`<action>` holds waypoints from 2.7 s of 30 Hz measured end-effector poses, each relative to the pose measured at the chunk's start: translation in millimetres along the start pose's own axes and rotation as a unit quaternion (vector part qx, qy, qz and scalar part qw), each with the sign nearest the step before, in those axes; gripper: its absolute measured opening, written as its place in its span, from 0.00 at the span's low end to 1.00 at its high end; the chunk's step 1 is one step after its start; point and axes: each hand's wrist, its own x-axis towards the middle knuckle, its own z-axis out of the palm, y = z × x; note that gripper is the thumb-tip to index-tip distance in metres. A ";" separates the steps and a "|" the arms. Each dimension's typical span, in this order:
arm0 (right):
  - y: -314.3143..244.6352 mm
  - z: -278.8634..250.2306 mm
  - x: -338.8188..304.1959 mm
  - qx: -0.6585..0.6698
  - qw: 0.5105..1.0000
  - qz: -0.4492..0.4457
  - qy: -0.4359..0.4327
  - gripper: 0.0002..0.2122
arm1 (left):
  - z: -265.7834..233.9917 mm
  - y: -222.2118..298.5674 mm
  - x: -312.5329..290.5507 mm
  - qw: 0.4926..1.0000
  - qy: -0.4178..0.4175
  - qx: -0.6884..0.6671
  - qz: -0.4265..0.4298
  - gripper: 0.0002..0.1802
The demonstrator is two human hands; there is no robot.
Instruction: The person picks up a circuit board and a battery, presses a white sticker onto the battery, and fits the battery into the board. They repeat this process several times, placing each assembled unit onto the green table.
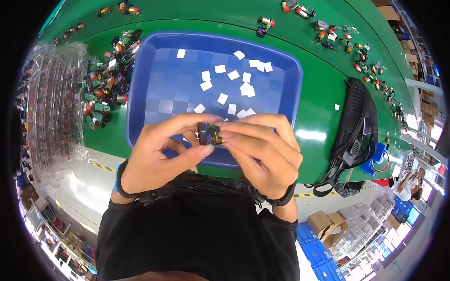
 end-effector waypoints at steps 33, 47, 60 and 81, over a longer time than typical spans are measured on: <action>-27.7 23.5 -33.3 0.323 0.897 0.291 0.082 0.05 | 15.6 -34.0 -10.9 0.947 0.107 0.173 0.248 0.23; -25.2 26.4 -33.7 0.412 0.850 0.309 0.109 0.04 | 19.7 -32.7 2.9 0.902 0.105 0.220 0.356 0.25; -23.5 19.9 -33.4 0.238 0.924 0.287 0.090 0.08 | 18.5 -21.8 -0.4 0.921 0.093 0.255 0.280 0.21; 0.3 13.0 -51.7 0.097 0.995 -0.026 -0.026 0.10 | -12.4 -31.1 -17.2 0.992 -0.081 -0.037 -0.085 0.17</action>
